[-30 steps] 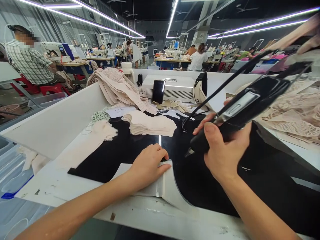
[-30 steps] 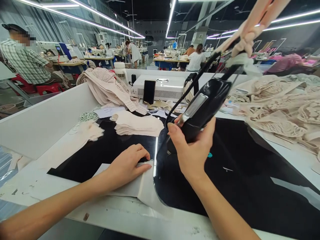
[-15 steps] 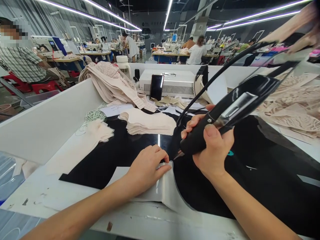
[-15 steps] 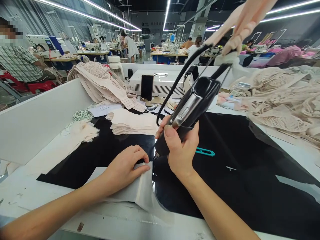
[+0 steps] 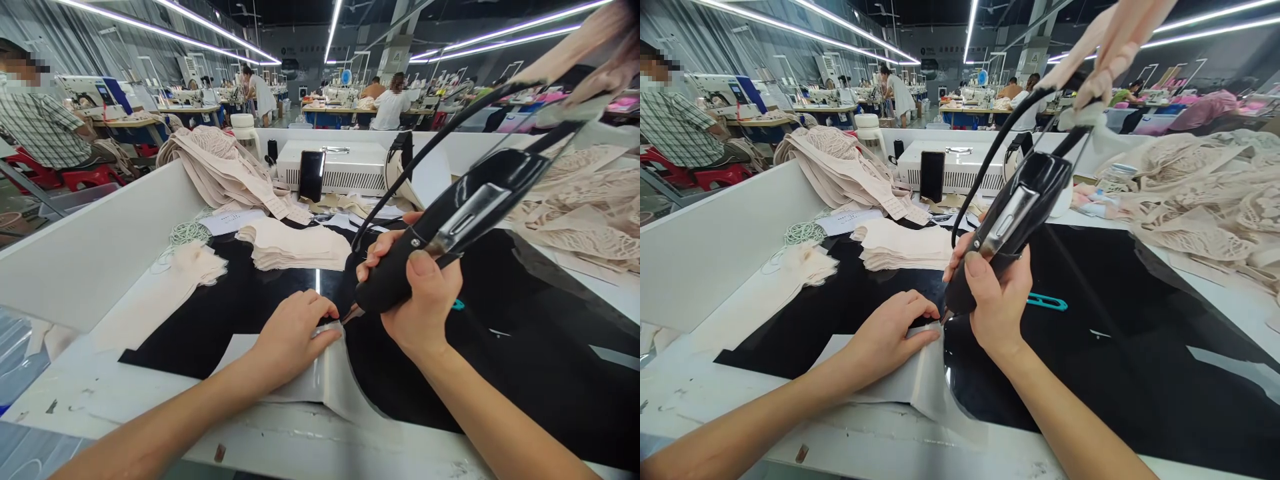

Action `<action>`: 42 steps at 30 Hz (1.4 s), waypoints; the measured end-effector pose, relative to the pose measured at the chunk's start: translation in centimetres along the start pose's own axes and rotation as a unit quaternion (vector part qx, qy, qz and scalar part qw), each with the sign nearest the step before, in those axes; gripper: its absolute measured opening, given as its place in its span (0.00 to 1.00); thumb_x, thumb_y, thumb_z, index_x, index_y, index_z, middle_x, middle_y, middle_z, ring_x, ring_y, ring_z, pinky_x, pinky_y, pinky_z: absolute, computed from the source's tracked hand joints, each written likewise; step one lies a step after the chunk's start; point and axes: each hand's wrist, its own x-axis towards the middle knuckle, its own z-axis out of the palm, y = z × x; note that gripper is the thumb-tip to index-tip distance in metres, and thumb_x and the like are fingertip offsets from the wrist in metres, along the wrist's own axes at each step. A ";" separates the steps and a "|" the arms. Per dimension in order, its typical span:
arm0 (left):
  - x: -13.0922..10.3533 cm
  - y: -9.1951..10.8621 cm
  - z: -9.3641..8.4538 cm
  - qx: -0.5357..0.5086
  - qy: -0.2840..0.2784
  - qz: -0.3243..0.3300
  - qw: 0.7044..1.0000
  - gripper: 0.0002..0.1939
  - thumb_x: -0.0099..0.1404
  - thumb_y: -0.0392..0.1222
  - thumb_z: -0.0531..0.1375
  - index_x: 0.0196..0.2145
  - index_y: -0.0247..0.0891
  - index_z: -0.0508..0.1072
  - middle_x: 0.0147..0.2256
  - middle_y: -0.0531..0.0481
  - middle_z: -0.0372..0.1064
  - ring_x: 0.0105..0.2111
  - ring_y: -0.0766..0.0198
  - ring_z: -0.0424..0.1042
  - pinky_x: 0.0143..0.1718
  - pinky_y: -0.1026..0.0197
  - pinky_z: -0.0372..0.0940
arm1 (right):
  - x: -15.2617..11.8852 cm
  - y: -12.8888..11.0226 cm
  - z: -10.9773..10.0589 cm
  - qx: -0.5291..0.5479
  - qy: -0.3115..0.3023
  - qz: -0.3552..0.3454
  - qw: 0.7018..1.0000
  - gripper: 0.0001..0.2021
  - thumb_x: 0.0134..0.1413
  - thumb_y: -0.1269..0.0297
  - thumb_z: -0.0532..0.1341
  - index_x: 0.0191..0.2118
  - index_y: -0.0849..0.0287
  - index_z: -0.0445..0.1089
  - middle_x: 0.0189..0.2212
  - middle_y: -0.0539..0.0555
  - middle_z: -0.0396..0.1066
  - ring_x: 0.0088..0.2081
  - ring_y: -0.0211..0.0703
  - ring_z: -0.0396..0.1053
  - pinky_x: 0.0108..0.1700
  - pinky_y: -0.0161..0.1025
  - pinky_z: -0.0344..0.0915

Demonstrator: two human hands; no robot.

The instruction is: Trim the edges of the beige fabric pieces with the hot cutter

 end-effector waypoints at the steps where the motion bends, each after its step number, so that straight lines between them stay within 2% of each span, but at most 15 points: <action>1: 0.0 0.0 0.0 0.001 0.003 0.003 1.000 0.08 0.80 0.36 0.75 0.52 0.43 0.82 0.52 0.49 0.83 0.54 0.49 0.80 0.57 0.49 0.73 | 0.0 0.1 0.0 -0.002 0.000 0.001 1.000 0.26 0.58 0.41 0.85 0.52 0.46 0.79 0.33 0.45 0.76 0.26 0.42 0.73 0.25 0.39 0.74; 8: -0.5 0.2 0.3 0.049 0.032 0.023 0.998 0.09 0.81 0.36 0.75 0.50 0.43 0.79 0.49 0.50 0.81 0.51 0.51 0.80 0.53 0.51 0.75 | -0.3 0.1 -0.2 -0.014 0.014 0.003 1.000 0.28 0.55 0.41 0.87 0.51 0.46 0.79 0.33 0.45 0.76 0.28 0.41 0.72 0.26 0.37 0.74; 12: -1.6 0.3 0.9 0.161 0.052 0.135 0.976 0.07 0.87 0.34 0.68 0.46 0.42 0.77 0.48 0.47 0.79 0.48 0.51 0.79 0.51 0.51 0.75 | -0.3 0.3 -0.3 -0.020 0.010 0.001 1.000 0.27 0.56 0.42 0.87 0.52 0.46 0.79 0.34 0.45 0.76 0.29 0.40 0.73 0.27 0.37 0.76; 16: -2.7 0.2 1.3 0.206 0.022 0.211 0.955 0.11 0.88 0.28 0.61 0.46 0.40 0.77 0.48 0.47 0.81 0.46 0.54 0.80 0.50 0.52 0.76 | -0.4 0.4 -0.2 -0.039 -0.007 -0.013 0.999 0.27 0.60 0.40 0.84 0.53 0.47 0.78 0.33 0.44 0.76 0.27 0.40 0.74 0.27 0.38 0.78; 20: -3.5 0.2 0.9 0.189 -0.004 0.224 0.956 0.13 0.87 0.25 0.59 0.49 0.39 0.79 0.52 0.45 0.84 0.52 0.53 0.84 0.56 0.52 0.79 | -0.3 0.3 0.0 -0.030 -0.006 -0.013 0.999 0.26 0.60 0.41 0.85 0.52 0.47 0.78 0.32 0.44 0.77 0.25 0.40 0.74 0.27 0.39 0.79; 25: -4.1 0.5 0.4 0.158 0.008 0.244 0.957 0.15 0.89 0.26 0.55 0.59 0.36 0.81 0.63 0.38 0.86 0.62 0.52 0.85 0.66 0.52 0.80 | -0.3 0.3 0.0 -0.032 -0.014 -0.021 0.999 0.25 0.61 0.41 0.84 0.51 0.47 0.78 0.33 0.44 0.78 0.25 0.40 0.75 0.27 0.39 0.79; 35: -4.3 0.0 0.8 0.149 0.046 0.271 0.950 0.18 0.89 0.26 0.55 0.68 0.30 0.79 0.66 0.35 0.86 0.65 0.52 0.86 0.69 0.52 0.81 | -0.3 0.2 -0.1 -0.038 -0.007 -0.015 0.999 0.27 0.60 0.40 0.85 0.54 0.46 0.77 0.33 0.44 0.78 0.25 0.41 0.75 0.26 0.41 0.78; 42: -4.3 0.1 0.9 0.159 0.031 0.250 0.955 0.20 0.88 0.25 0.56 0.66 0.36 0.82 0.66 0.36 0.86 0.64 0.51 0.87 0.65 0.50 0.84 | -0.2 0.2 -0.1 -0.052 -0.004 -0.009 0.999 0.27 0.60 0.38 0.84 0.50 0.46 0.75 0.32 0.43 0.77 0.25 0.41 0.74 0.26 0.41 0.77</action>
